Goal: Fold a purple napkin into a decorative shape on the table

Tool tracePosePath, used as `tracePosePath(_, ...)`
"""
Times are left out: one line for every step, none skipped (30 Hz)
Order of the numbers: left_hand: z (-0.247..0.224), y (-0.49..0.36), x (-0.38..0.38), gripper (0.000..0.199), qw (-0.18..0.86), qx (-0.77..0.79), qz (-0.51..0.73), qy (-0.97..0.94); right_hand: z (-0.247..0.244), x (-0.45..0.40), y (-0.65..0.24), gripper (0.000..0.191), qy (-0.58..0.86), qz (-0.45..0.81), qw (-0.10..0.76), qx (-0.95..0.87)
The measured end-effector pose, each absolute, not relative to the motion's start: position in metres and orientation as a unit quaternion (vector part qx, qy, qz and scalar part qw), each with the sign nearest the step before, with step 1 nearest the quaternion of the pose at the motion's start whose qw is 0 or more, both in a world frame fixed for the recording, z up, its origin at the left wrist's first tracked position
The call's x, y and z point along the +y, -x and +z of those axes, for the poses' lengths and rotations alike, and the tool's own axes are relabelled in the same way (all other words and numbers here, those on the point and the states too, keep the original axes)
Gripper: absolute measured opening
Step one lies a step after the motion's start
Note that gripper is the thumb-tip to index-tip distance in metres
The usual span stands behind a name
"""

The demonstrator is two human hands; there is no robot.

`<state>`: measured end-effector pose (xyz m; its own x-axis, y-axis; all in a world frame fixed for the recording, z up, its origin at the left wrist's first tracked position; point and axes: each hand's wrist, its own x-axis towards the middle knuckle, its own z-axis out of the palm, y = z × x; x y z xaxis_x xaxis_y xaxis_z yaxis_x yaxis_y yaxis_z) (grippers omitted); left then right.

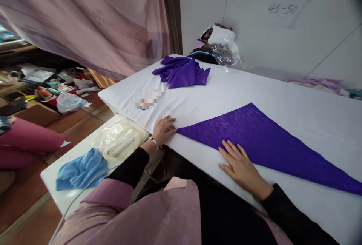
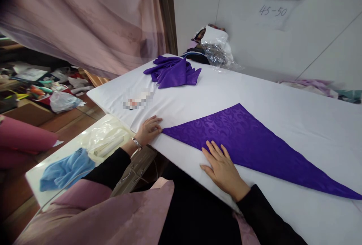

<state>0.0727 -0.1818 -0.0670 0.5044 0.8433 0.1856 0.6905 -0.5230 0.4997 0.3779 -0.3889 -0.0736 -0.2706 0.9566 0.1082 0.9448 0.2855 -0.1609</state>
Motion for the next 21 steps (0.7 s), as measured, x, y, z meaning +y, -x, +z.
tracePosePath(-0.066,-0.073,-0.182,0.014,0.181,0.453,0.207,-0.848,-0.073,-0.389,-0.378,0.055,0.596,0.033,0.095,-0.797)
tracePosePath(-0.066,-0.073,-0.183,0.014,0.178,0.454,0.207,-0.848,-0.073,-0.389,-0.378,0.055,0.595,0.033,0.097,-0.797)
tracePosePath(-0.065,-0.073,-0.183,0.014,0.175,0.456,0.206,-0.848,-0.072,-0.389,-0.378,0.055,0.594,0.034,0.097,-0.798)
tracePosePath(-0.065,-0.074,-0.183,0.014,0.172,0.458,0.206,-0.848,-0.072,-0.389,-0.377,0.055,0.594,0.034,0.096,-0.798)
tracePosePath(-0.065,-0.074,-0.183,0.013,0.170,0.460,0.207,-0.846,-0.071,-0.389,-0.377,0.054,0.595,0.033,0.094,-0.798)
tracePosePath(-0.065,-0.074,-0.183,0.013,0.169,0.464,0.207,-0.844,-0.071,-0.389,-0.377,0.054,0.595,0.033,0.093,-0.797)
tracePosePath(-0.065,-0.074,-0.183,0.012,0.170,0.467,0.209,-0.842,-0.070,-0.389,-0.377,0.054,0.596,0.033,0.092,-0.797)
tracePosePath(-0.066,-0.074,-0.183,0.011,0.171,0.471,0.211,-0.839,-0.070,-0.389,-0.377,0.054,0.597,0.033,0.092,-0.797)
tracePosePath(-0.066,-0.074,-0.183,0.009,0.171,0.474,0.216,-0.836,-0.070,-0.389,-0.377,0.054,0.597,0.033,0.093,-0.796)
tracePosePath(-0.067,-0.074,-0.183,0.008,0.172,0.475,0.221,-0.834,-0.070,-0.389,-0.377,0.054,0.597,0.033,0.094,-0.796)
tracePosePath(-0.068,-0.074,-0.184,0.009,0.173,0.473,0.226,-0.834,-0.070,-0.389,-0.377,0.054,0.597,0.033,0.094,-0.796)
tracePosePath(-0.068,-0.075,-0.184,0.011,0.174,0.468,0.231,-0.835,-0.071,-0.389,-0.377,0.054,0.596,0.033,0.094,-0.796)
tracePosePath(-0.068,-0.075,-0.185,0.014,0.174,0.460,0.235,-0.838,-0.071,-0.389,-0.377,0.054,0.596,0.033,0.094,-0.797)
tracePosePath(-0.068,-0.075,-0.185,0.017,0.172,0.450,0.238,-0.843,-0.072,-0.389,-0.377,0.055,0.595,0.032,0.093,-0.797)
tracePosePath(-0.067,-0.076,-0.186,0.019,0.169,0.437,0.239,-0.851,-0.072,-0.389,-0.378,0.055,0.595,0.031,0.092,-0.798)
tracePosePath(-0.066,-0.077,-0.187,0.022,0.164,0.422,0.237,-0.860,-0.072,-0.389,-0.378,0.055,0.595,0.030,0.091,-0.798)
tracePosePath(-0.065,-0.078,-0.188,0.024,0.156,0.409,0.232,-0.869,-0.073,-0.389,-0.378,0.055,0.595,0.029,0.091,-0.798)
tracePosePath(-0.062,-0.079,-0.190,0.027,0.145,0.399,0.223,-0.878,-0.073,-0.389,-0.378,0.055,0.595,0.029,0.091,-0.798)
tracePosePath(-0.060,-0.081,-0.191,0.028,0.133,0.393,0.212,-0.885,-0.073,-0.389,-0.378,0.055,0.595,0.029,0.092,-0.798)
tracePosePath(-0.057,-0.082,-0.193,0.030,0.120,0.392,0.198,-0.890,-0.073,-0.389,-0.378,0.055,0.594,0.030,0.094,-0.798)
tracePosePath(-0.054,-0.084,-0.195,0.030,0.108,0.396,0.185,-0.893,-0.073,-0.389,-0.378,0.055,0.595,0.031,0.095,-0.798)
